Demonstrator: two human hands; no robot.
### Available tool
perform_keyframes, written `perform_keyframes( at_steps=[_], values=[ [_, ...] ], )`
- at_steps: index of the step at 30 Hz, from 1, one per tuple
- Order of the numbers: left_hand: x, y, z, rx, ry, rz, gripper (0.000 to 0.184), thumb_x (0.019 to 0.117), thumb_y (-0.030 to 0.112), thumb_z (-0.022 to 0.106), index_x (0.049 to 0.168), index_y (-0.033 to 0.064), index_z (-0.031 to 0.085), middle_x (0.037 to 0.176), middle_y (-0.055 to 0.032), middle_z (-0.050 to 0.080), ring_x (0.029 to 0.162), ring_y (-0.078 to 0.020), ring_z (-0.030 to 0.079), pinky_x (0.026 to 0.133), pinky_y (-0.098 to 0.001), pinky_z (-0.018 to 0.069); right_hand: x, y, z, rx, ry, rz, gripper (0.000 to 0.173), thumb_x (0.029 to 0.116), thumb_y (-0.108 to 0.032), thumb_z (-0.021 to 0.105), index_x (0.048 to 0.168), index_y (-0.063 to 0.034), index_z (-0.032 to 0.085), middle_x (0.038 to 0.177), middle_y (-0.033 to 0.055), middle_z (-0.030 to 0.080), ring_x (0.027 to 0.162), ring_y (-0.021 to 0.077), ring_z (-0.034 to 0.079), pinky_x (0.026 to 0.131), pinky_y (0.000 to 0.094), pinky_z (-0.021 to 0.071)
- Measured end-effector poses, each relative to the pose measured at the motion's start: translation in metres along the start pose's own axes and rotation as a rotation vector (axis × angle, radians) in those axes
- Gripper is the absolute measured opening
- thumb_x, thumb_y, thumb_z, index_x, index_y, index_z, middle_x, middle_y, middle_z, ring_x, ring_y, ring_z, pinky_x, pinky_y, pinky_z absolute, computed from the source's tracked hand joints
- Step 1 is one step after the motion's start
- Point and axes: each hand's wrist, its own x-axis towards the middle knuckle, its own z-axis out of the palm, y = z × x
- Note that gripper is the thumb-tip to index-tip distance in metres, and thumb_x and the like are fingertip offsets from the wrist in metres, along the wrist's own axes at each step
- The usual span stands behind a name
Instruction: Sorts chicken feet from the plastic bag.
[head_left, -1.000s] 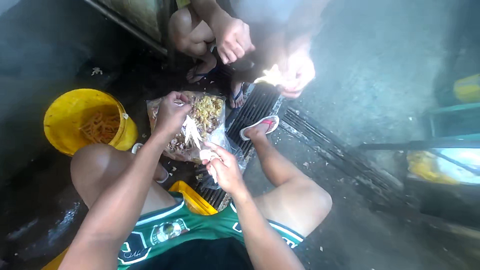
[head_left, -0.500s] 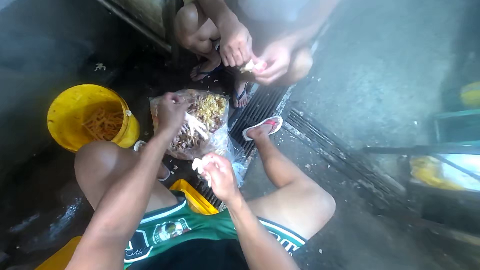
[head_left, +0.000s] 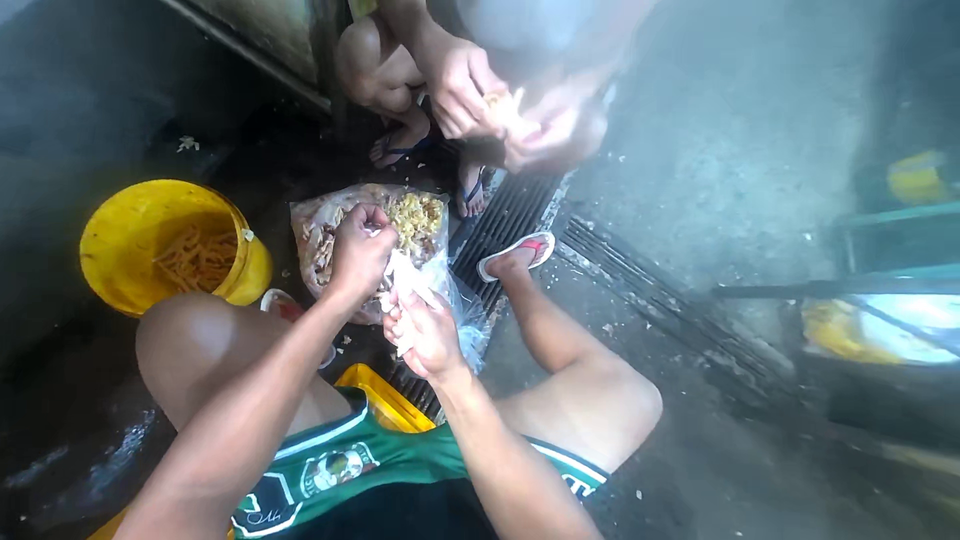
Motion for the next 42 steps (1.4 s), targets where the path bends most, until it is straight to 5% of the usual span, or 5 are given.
perform_keyframes(
  at_steps=[9, 13, 18, 33, 42],
  values=[
    [0.056, -0.011, -0.052, -0.309, 0.339, -0.104, 0.023, 0.093, 0.012, 0.061, 0.113, 0.0058, 0.053, 0.083, -0.0032, 0.056, 0.061, -0.0112, 0.055, 0.055, -0.0289, 0.0515, -0.059, -0.002, -0.017, -0.427, -0.351, -0.231, 0.03, 0.1069, -0.025, 0.051, 0.094, -0.0025, 0.066, 0.076, -0.0013, 0.061, 0.063, 0.0033, 0.052, 0.056, 0.0218, 0.0456],
    [0.041, 0.002, -0.044, -0.573, -0.04, 0.089, 0.019, 0.1012, 0.015, 0.053, 0.12, 0.0153, 0.052, 0.07, 0.0059, 0.054, 0.055, -0.0053, 0.054, 0.051, -0.0227, 0.0514, -0.043, -0.02, -0.019, -0.434, -0.163, -0.145, 0.032, 0.1032, -0.008, 0.045, 0.121, 0.0067, 0.067, 0.081, 0.0045, 0.066, 0.059, 0.007, 0.054, 0.053, 0.0235, 0.0492],
    [0.011, 0.008, -0.023, -0.622, -0.526, 0.149, 0.029, 0.0997, 0.012, 0.052, 0.129, 0.0133, 0.05, 0.072, 0.0017, 0.057, 0.061, -0.0078, 0.059, 0.058, -0.0233, 0.0536, -0.021, -0.037, -0.024, -0.407, -0.067, -0.189, 0.034, 0.0967, -0.005, 0.04, 0.105, 0.0041, 0.071, 0.072, 0.0039, 0.061, 0.056, 0.008, 0.053, 0.052, 0.0246, 0.0479],
    [0.01, -0.002, -0.016, -0.815, -0.703, 0.063, 0.018, 0.1053, 0.024, 0.044, 0.113, 0.0135, 0.057, 0.07, 0.0003, 0.057, 0.059, -0.0116, 0.057, 0.057, -0.0261, 0.052, -0.012, -0.024, -0.032, -0.708, 0.007, -0.15, 0.031, 0.1058, -0.02, 0.047, 0.095, -0.0029, 0.07, 0.067, -0.0014, 0.058, 0.055, 0.0079, 0.053, 0.052, 0.0257, 0.049],
    [0.04, 0.039, -0.195, 0.738, 0.022, 0.136, 0.032, 0.1066, 0.03, 0.056, 0.123, 0.0046, 0.065, 0.109, -0.0148, 0.069, 0.095, -0.0242, 0.068, 0.087, -0.0483, 0.0567, -0.056, 0.019, -0.134, -0.987, 0.053, 0.31, 0.033, 0.1056, -0.021, 0.046, 0.122, -0.0121, 0.073, 0.08, 0.0006, 0.067, 0.064, 0.0091, 0.059, 0.061, 0.0295, 0.0527]
  ],
)
